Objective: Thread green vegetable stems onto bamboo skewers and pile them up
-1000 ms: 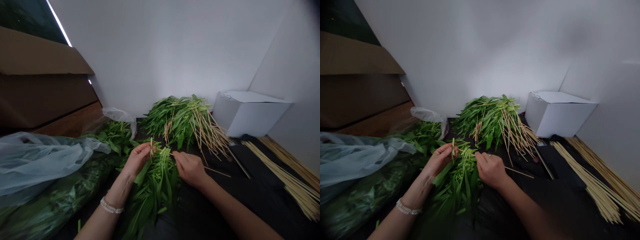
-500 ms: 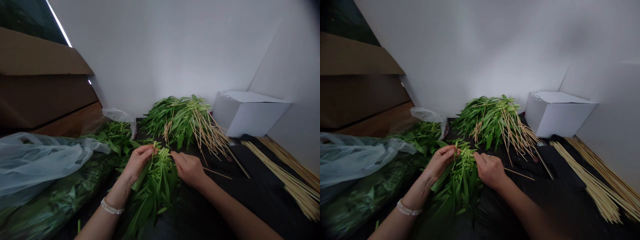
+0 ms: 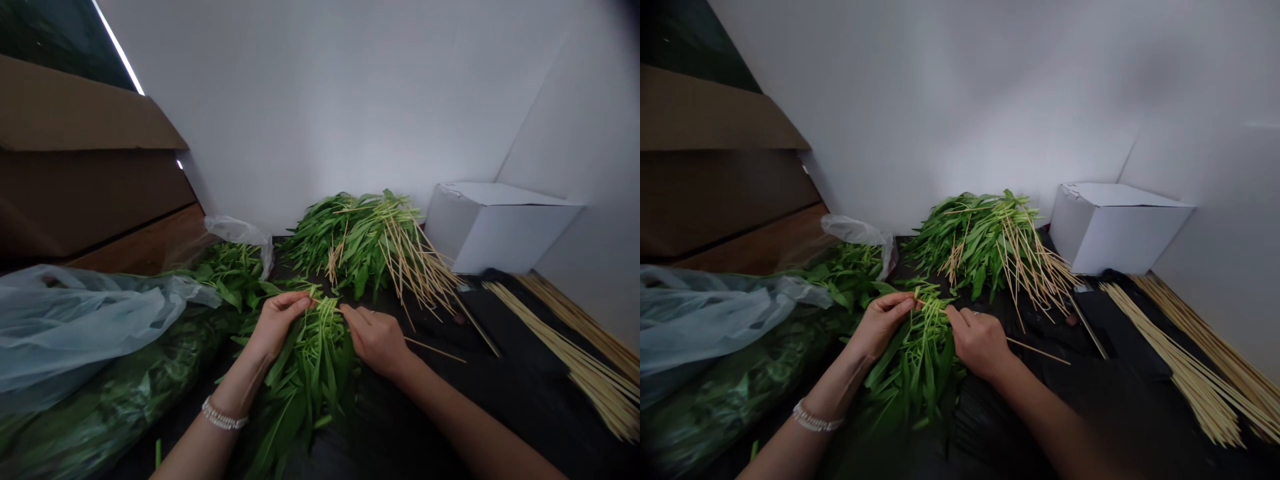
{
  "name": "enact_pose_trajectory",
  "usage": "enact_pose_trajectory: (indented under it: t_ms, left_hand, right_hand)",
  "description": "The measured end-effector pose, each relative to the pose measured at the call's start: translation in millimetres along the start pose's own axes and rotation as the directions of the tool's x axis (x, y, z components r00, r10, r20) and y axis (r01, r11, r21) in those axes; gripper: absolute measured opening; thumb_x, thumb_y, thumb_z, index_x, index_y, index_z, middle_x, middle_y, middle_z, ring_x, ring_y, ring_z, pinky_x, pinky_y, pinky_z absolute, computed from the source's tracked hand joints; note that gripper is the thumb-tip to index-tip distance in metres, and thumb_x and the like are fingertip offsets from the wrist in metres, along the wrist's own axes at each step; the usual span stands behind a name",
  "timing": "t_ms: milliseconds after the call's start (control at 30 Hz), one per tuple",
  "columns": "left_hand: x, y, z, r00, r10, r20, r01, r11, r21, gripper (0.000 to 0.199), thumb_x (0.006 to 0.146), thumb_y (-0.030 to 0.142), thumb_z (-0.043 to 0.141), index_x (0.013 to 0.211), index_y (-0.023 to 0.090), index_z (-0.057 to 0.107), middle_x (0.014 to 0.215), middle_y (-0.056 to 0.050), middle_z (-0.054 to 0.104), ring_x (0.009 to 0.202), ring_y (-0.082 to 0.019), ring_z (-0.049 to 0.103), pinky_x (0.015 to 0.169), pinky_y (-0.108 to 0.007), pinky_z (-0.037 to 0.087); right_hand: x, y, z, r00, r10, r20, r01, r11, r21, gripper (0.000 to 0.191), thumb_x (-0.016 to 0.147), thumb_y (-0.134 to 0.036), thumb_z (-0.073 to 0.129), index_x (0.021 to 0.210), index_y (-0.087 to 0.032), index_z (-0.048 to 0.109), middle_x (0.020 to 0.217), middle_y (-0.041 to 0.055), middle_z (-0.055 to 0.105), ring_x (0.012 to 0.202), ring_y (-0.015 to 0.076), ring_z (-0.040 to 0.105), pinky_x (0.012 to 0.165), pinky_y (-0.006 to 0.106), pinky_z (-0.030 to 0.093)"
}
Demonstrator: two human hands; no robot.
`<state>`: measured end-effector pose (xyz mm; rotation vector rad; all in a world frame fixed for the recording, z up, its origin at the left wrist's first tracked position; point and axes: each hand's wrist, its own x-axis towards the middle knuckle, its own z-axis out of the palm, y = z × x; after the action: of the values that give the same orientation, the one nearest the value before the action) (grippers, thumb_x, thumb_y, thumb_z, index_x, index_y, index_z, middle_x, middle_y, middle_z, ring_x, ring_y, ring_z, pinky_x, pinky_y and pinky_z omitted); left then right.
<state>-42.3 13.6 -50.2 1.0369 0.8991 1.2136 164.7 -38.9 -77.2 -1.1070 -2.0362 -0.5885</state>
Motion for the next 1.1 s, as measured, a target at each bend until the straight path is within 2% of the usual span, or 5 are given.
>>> enact_pose_trajectory:
  t_ms: [200, 533, 800, 967, 1100]
  left_hand:
    - [0, -1, 1.5, 0.996, 0.088, -0.018, -0.085, 0.988, 0.13, 0.028, 0.06, 0.029, 0.087, 0.082, 0.015, 0.077, 0.076, -0.005, 0.077, 0.069, -0.014, 0.068, 0.074, -0.024, 0.053]
    - [-1, -1, 1.2, 0.998, -0.026, 0.049, 0.024, 0.998, 0.055, 0.028, 0.059, 0.03, 0.086, 0.079, 0.014, 0.075, 0.072, -0.004, 0.075, 0.064, -0.014, 0.067, 0.068, -0.024, 0.053]
    - [-4, 0, 7.6, 0.996, 0.062, 0.063, -0.077, 0.96, 0.27, 0.03, 0.057, 0.037, 0.086, 0.074, 0.015, 0.075, 0.075, -0.004, 0.075, 0.068, -0.015, 0.066, 0.072, -0.026, 0.052]
    - [-2, -1, 4.4, 0.977, 0.076, 0.198, -0.131, 0.95, 0.283, 0.04, 0.08, 0.049, 0.066, 0.1, 0.014, 0.073, 0.091, -0.008, 0.077, 0.083, -0.021, 0.07, 0.081, -0.032, 0.053]
    - [1, -6, 0.3, 0.941, 0.191, 0.278, -0.322, 0.753, 0.573, 0.033, 0.09, 0.039, 0.053, 0.106, 0.015, 0.071, 0.093, -0.009, 0.076, 0.089, -0.023, 0.07, 0.085, -0.036, 0.052]
  right_hand:
    - [-2, -1, 3, 1.0, 0.017, 0.017, -0.016, 1.0, -0.013, 0.031, 0.094, -0.013, 0.038, 0.113, -0.01, 0.062, 0.07, 0.0022, 0.061, 0.057, 0.0124, 0.054, 0.056, 0.027, 0.036]
    - [-2, -2, 5, 1.0, 0.012, 0.008, -0.012, 1.0, 0.008, 0.031, 0.094, -0.014, 0.037, 0.112, -0.009, 0.062, 0.07, 0.0025, 0.06, 0.058, 0.0131, 0.055, 0.057, 0.027, 0.036]
    - [-1, -3, 6, 1.0, 0.002, 0.007, -0.002, 1.0, -0.005, 0.03, 0.094, -0.013, 0.037, 0.109, -0.01, 0.063, 0.068, 0.0021, 0.06, 0.056, 0.0132, 0.053, 0.056, 0.028, 0.035]
    - [5, 3, -10, 0.994, 0.057, -0.091, -0.051, 0.996, 0.07, 0.022, 0.093, -0.015, 0.041, 0.087, -0.014, 0.062, 0.065, 0.0017, 0.059, 0.057, 0.0126, 0.051, 0.059, 0.027, 0.035]
    - [7, 12, -24, 0.975, 0.088, -0.206, -0.065, 0.991, 0.116, 0.021, 0.091, -0.014, 0.042, 0.079, -0.016, 0.058, 0.062, 0.0011, 0.055, 0.056, 0.0133, 0.049, 0.059, 0.028, 0.035]
